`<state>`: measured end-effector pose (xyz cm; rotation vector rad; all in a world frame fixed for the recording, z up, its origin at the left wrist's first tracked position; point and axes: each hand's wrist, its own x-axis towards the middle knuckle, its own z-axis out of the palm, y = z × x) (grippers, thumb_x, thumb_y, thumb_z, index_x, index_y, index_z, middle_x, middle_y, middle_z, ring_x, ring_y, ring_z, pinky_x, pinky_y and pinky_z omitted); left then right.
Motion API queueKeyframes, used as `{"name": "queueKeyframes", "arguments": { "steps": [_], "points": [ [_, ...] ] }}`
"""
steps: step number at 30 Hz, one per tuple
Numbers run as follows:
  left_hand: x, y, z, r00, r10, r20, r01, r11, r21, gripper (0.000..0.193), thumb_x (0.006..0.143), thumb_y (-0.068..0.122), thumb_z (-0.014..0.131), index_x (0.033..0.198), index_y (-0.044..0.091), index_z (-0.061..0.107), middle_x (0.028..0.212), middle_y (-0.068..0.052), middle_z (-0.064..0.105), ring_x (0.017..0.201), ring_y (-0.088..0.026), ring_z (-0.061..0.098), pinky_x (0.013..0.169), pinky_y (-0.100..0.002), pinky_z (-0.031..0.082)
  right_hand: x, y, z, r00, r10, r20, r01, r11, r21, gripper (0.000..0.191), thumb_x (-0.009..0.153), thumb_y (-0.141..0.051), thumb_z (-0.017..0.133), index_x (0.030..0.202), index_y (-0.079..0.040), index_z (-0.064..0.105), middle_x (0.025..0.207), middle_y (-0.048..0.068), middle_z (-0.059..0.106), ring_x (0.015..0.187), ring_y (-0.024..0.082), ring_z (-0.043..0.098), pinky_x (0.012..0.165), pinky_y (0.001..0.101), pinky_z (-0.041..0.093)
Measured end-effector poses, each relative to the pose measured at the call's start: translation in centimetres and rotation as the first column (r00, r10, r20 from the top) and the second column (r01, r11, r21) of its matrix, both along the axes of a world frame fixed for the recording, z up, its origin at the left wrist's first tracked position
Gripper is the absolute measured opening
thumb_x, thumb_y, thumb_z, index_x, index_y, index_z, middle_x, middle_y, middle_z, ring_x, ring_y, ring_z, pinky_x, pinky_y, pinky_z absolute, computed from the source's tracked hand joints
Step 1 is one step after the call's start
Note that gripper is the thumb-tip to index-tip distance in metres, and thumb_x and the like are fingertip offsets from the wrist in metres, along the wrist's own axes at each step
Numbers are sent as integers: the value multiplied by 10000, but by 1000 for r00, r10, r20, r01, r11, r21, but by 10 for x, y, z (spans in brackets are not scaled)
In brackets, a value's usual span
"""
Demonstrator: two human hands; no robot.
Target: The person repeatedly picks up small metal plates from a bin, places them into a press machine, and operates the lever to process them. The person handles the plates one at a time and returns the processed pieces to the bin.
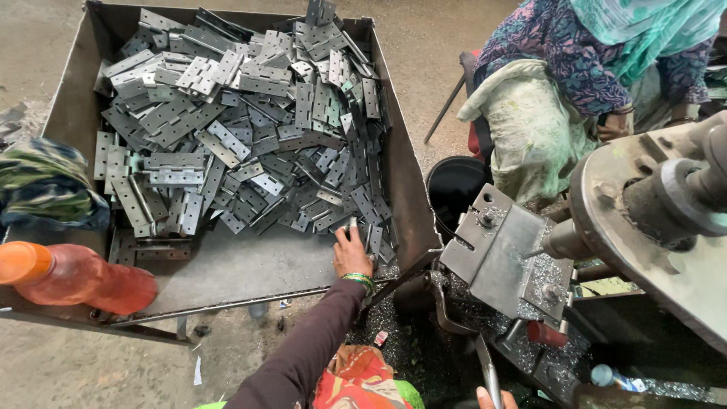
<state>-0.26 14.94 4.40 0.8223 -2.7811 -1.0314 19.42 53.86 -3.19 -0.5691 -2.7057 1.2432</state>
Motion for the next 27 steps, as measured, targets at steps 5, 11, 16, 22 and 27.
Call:
{"name": "queueKeyframes", "arguments": {
  "steps": [5,11,16,22,27],
  "points": [
    [-17,-12,-38,995,70,-71,-62,993,102,710,738,152,886,1371,162,565,1232,-128,559,1033,-358,664,879,-459,559,6,-8,5,1000,-10,2,9,995,96,422,830,-369,776,993,12,700,675,144,695,619,218,675,690,395,560],
    [-13,-57,-36,967,243,-77,-175,852,493,448,730,210,902,1148,116,771,952,-41,770,835,-157,724,800,-323,573,7,-3,11,983,-8,183,-26,983,180,412,829,-440,772,948,-47,752,745,154,706,684,258,747,745,398,595],
    [6,-55,61,925,174,-337,85,770,632,437,761,100,809,1192,79,733,965,-37,767,787,-115,665,728,-300,574,14,-14,33,935,-54,351,-35,969,243,462,833,-544,692,1098,-171,751,798,111,765,838,306,778,817,411,572],
    [26,49,151,866,-294,-405,488,674,554,450,774,120,786,1217,72,719,1001,-112,793,912,-202,739,824,-342,589,3,-29,66,822,-58,566,-44,985,164,530,887,-638,623,1184,-205,698,806,149,761,870,334,786,867,434,555],
    [12,120,177,779,-530,-334,584,807,82,656,760,164,835,1347,65,558,1235,-195,599,980,-418,660,855,-503,529,6,-29,63,836,-75,543,-14,987,159,507,875,-621,621,1152,-203,697,814,175,753,866,349,773,840,445,559]
  ]
}}
